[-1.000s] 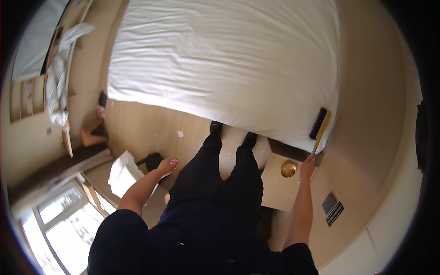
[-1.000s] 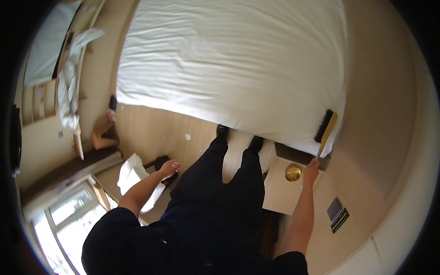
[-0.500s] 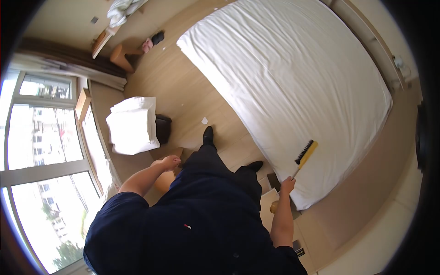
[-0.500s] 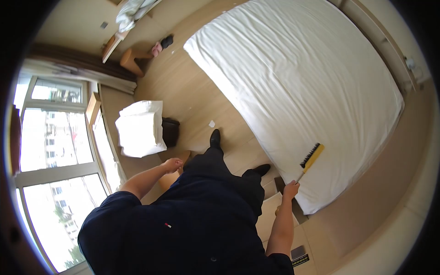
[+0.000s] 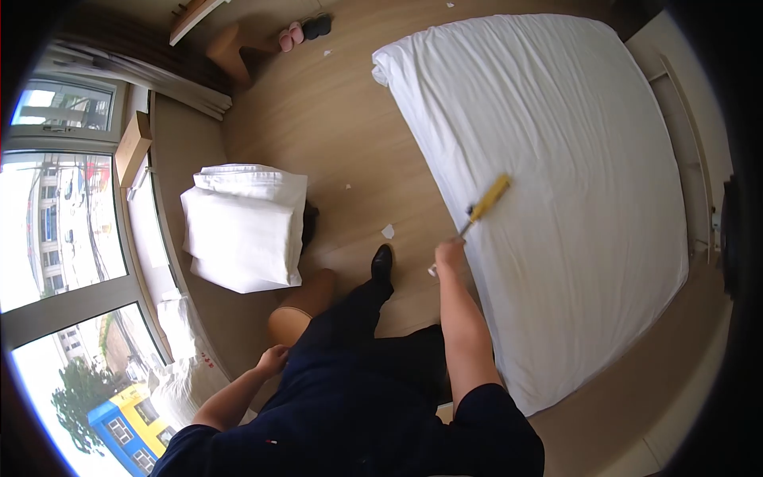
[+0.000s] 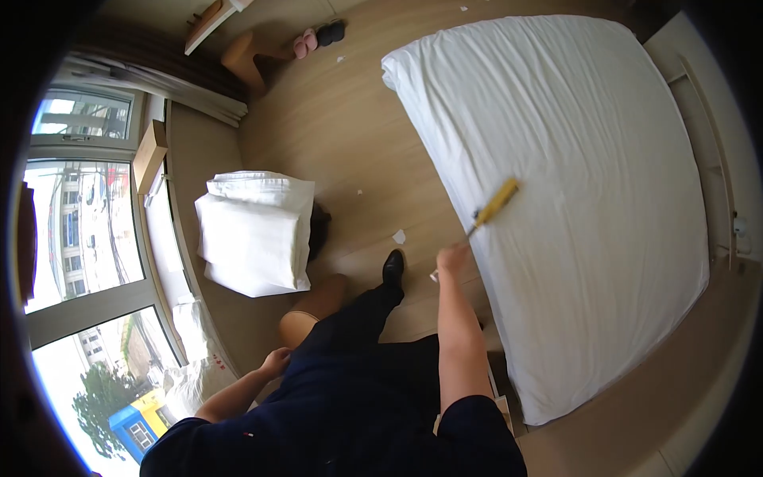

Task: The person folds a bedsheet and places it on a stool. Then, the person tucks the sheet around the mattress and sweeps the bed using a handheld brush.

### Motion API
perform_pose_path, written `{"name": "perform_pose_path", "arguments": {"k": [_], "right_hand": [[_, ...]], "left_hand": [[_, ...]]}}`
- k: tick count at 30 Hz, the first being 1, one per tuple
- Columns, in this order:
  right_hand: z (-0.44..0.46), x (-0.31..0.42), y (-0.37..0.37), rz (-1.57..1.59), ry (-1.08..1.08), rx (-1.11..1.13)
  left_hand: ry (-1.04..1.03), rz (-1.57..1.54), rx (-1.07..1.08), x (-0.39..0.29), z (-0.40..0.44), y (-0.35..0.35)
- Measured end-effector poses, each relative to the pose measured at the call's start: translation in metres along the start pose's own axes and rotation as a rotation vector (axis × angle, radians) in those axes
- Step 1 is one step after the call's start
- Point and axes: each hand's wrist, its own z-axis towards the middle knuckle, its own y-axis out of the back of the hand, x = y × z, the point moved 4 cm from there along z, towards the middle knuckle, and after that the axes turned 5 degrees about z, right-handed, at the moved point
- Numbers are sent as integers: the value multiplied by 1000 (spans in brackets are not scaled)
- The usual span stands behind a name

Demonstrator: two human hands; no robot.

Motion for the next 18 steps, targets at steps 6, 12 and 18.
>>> {"name": "perform_pose_path", "arguments": {"k": [6, 12, 18], "right_hand": [[-7, 262, -14, 90, 356, 288], [133, 197, 87, 80, 10, -178], [210, 176, 23, 144, -545, -163]], "left_hand": [[97, -194, 7, 38, 31, 39], [47, -125, 52, -58, 59, 72], [-77, 46, 85, -161, 115, 133]]}}
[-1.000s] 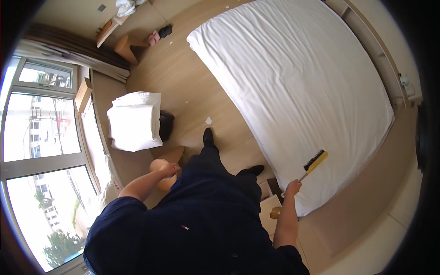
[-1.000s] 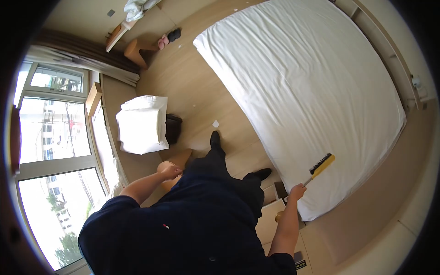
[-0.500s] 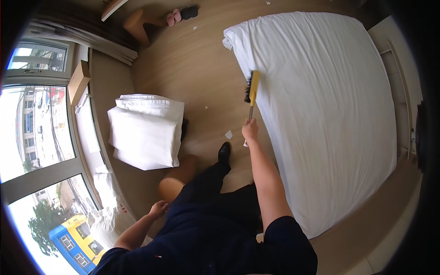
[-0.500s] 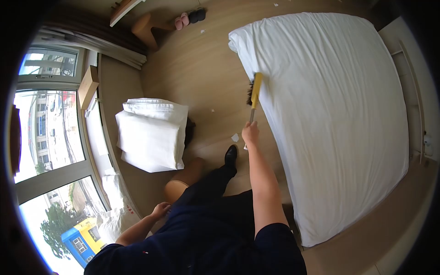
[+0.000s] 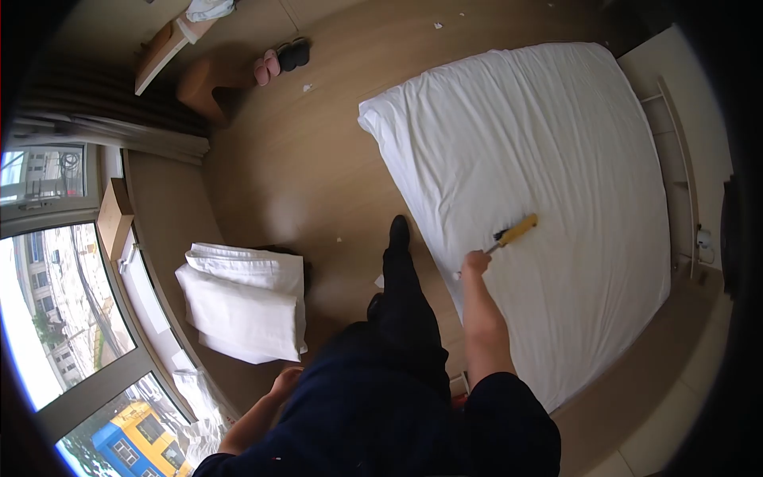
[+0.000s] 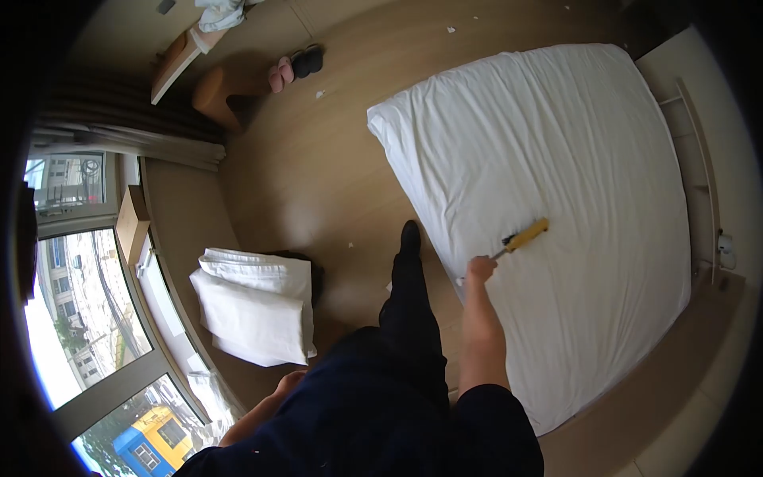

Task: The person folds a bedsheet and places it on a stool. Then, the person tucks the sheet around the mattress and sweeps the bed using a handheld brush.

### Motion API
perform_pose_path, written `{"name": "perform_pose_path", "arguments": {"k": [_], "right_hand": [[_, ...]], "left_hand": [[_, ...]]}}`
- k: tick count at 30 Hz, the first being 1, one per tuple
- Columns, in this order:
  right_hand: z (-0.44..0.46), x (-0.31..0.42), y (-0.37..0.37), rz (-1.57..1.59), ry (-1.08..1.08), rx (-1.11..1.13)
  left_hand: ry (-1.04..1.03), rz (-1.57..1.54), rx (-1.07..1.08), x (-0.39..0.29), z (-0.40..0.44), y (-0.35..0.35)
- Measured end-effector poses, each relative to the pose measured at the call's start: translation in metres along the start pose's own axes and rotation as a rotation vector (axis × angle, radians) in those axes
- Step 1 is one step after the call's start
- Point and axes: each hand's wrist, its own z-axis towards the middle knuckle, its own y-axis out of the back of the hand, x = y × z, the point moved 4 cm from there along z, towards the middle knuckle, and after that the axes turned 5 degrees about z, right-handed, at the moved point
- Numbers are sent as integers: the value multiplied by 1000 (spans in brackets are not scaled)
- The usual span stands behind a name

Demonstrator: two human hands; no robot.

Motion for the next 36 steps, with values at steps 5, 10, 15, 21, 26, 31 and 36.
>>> {"name": "perform_pose_path", "arguments": {"k": [5, 10, 15, 21, 26, 31, 36], "right_hand": [[-214, 148, -165, -201, 719, 629], [-182, 240, -150, -160, 783, 537], [11, 243, -62, -151, 459, 4], [-8, 236, -147, -110, 115, 4], [-265, 364, -332, -185, 706, 598], [-340, 493, -393, -130, 886, 628], [-272, 561, -332, -130, 722, 395]], "left_hand": [[-101, -4, -6, -58, 59, 93], [82, -301, -231, -136, 66, 200], [271, -339, -61, -85, 70, 212], [274, -58, 138, -64, 113, 265], [-70, 292, -30, -113, 217, 416], [-17, -133, -168, -191, 270, 609], [-55, -127, -258, -242, 345, 746]]}}
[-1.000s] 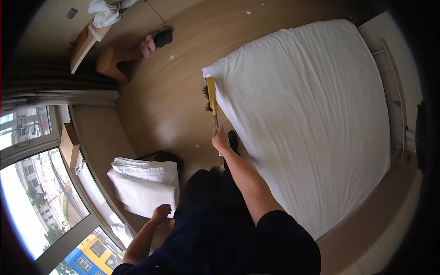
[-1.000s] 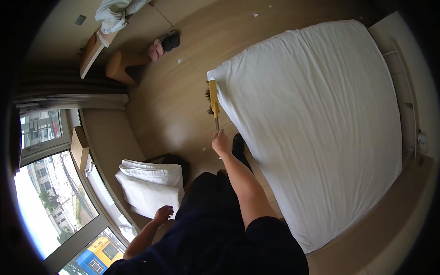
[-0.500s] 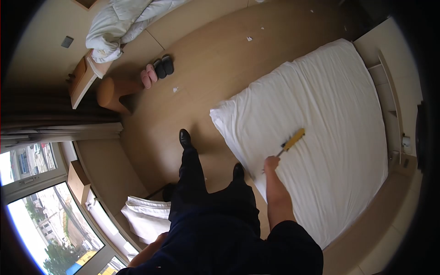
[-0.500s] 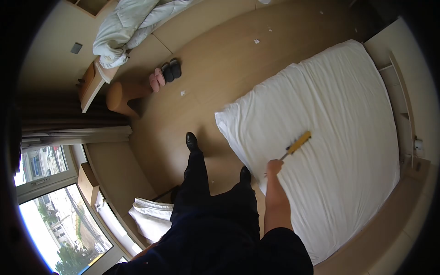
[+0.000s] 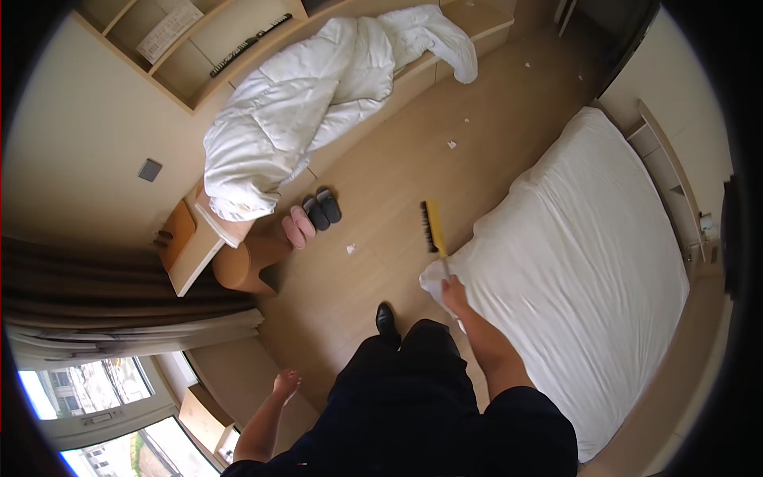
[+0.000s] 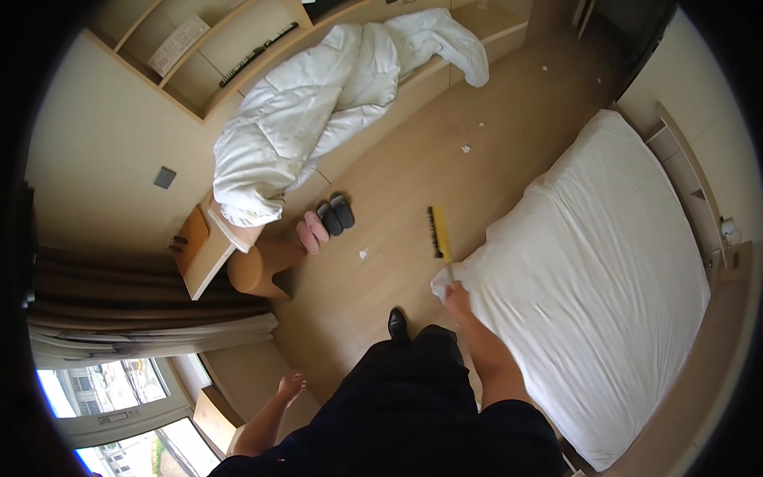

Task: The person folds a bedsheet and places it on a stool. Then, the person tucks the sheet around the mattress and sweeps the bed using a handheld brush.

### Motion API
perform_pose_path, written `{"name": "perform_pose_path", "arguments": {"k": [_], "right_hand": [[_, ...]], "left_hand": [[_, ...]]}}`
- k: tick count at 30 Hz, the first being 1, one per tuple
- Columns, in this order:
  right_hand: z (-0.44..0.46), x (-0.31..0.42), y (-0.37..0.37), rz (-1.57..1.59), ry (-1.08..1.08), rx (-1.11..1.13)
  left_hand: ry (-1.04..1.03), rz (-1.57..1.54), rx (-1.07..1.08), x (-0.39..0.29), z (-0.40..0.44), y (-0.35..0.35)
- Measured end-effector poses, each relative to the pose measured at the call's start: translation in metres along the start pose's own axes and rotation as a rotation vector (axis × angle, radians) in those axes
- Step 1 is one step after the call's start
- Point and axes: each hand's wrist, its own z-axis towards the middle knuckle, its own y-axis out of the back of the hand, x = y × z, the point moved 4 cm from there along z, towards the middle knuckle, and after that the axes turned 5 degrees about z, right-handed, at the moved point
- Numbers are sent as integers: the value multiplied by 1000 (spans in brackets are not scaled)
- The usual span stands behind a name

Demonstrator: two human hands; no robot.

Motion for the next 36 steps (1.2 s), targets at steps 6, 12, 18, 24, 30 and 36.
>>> {"name": "perform_pose_path", "arguments": {"k": [6, 12, 18, 24, 30, 36], "right_hand": [[-3, -108, 127, -171, -349, -188], [-25, -214, 139, -77, -830, -504], [117, -199, 52, -383, -733, 152], [284, 57, 86, 38, -102, 132], [353, 142, 252, 325, -199, -194], [432, -31, 342, 204, -474, -386]], "left_hand": [[-324, -17, 71, -160, 109, 4], [-661, 190, 299, -374, 118, -59], [-754, 380, 448, -565, 134, -89], [-784, 396, 535, -694, 216, -94], [-577, 331, 610, -852, 210, -133], [-677, 398, 692, -1020, 233, -217]]}}
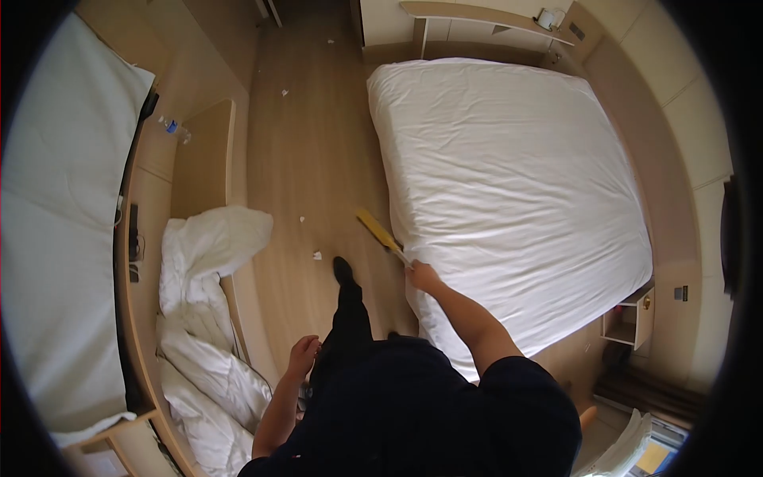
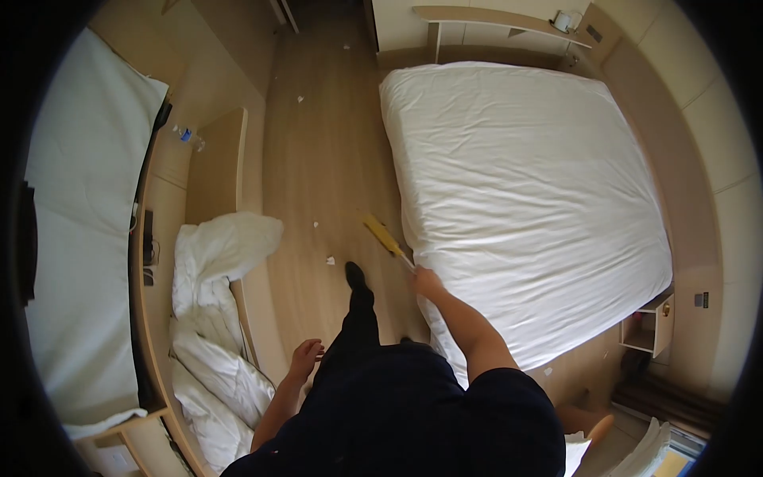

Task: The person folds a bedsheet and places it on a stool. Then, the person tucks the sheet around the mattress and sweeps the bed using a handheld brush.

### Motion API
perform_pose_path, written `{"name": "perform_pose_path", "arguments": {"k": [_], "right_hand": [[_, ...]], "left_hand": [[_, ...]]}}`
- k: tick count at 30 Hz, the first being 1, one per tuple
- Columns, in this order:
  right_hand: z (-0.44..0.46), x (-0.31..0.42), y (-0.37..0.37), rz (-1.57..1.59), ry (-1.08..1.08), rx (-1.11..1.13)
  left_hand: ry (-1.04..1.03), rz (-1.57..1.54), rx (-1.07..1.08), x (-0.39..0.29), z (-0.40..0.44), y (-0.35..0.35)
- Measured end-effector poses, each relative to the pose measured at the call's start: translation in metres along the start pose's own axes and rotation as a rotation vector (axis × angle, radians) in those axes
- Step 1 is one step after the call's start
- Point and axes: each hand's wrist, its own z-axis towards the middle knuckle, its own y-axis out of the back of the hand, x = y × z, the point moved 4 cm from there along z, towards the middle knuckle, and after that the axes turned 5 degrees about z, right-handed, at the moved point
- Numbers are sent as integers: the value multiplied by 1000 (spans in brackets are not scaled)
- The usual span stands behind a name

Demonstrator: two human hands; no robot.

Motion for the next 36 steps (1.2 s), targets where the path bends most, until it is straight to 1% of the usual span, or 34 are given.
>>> {"name": "perform_pose_path", "arguments": {"k": [1, 2, 3, 4, 5, 6, 7, 8, 10, 12, 14, 15, 16, 17, 18, 19, 21, 22, 23, 24, 26, 27, 28, 29, 30, 31, 32, 33, 34, 36], "right_hand": [[61, -78, -35, -196, 65, -7], [33, -17, 38, -247, 24, 3], [58, -52, 37, -328, 31, 5], [76, -84, 41, -360, -56, -33], [79, -102, 55, -333, -146, -137], [87, -124, 65, -262, -304, -197], [78, -95, 98, -152, -508, -256], [78, -80, 117, -107, -571, -278], [76, -46, 146, 2, -695, -422], [79, -13, 166, 70, -766, -480], [99, -15, 163, 39, -777, -501], [116, -22, 160, 51, -869, -411], [138, -39, 152, 85, -936, -393], [159, -33, 156, 123, -951, -387], [186, -44, 151, 134, -969, -395], [216, -27, 166, 152, -1021, -372], [280, -11, 190, 177, -1024, -371], [309, 4, 211, 217, -988, -335], [345, 11, 225, 269, -979, -361], [385, 9, 236, 251, -959, -373], [453, 34, 284, 253, -891, -362], [483, 49, 307, 265, -851, -374], [509, 67, 331, 290, -802, -414], [538, 74, 347, 306, -754, -425], [566, 79, 361, 323, -707, -436], [587, 86, 378, 338, -689, -468], [605, 97, 395, 355, -671, -504], [619, 104, 403, 374, -656, -535], [635, 102, 403, 375, -680, -558], [664, 84, 390, 377, -734, -590]], "left_hand": [[-22, 39, 7, -27, 26, 9], [-23, 24, 13, -50, 53, 19], [-22, 11, 22, -75, 80, 28], [-21, -2, 31, -103, 108, 41], [-36, 59, 30, -130, 136, 52], [-76, 92, 56, -155, 166, 58], [-128, 131, 81, -186, 204, 65], [-174, 176, 110, -220, 237, 72], [-252, 275, 164, -304, 296, 76], [-439, 312, 175, -376, 363, 73], [-488, 294, 189, -456, 407, 63], [-519, 282, 213, -496, 429, 48], [-526, 272, 239, -527, 452, 35], [-527, 263, 263, -548, 474, 29], [-525, 253, 281, -564, 498, 25], [-518, 372, 259, -570, 523, 25], [-481, 589, 204, -575, 573, 31], [-425, 701, 183, -563, 589, 47], [-379, 817, 200, -553, 599, 66], [-352, 916, 207, -549, 617, 79], [-353, 1032, 237, -513, 658, 129], [-491, 1051, 333, -488, 681, 162], [-120, 882, 288, -422, 731, 212], [-134, 968, 241, -445, 716, 224], [-52, 1114, 252, -472, 696, 230], [31, 1261, 262, -525, 681, 218], [-188, 1088, 218, -521, 692, 232], [-19, 1171, 368, -470, 741, 261], [-114, 1256, 380, -466, 764, 269], [-294, 1183, 510, -496, 806, 266]]}}
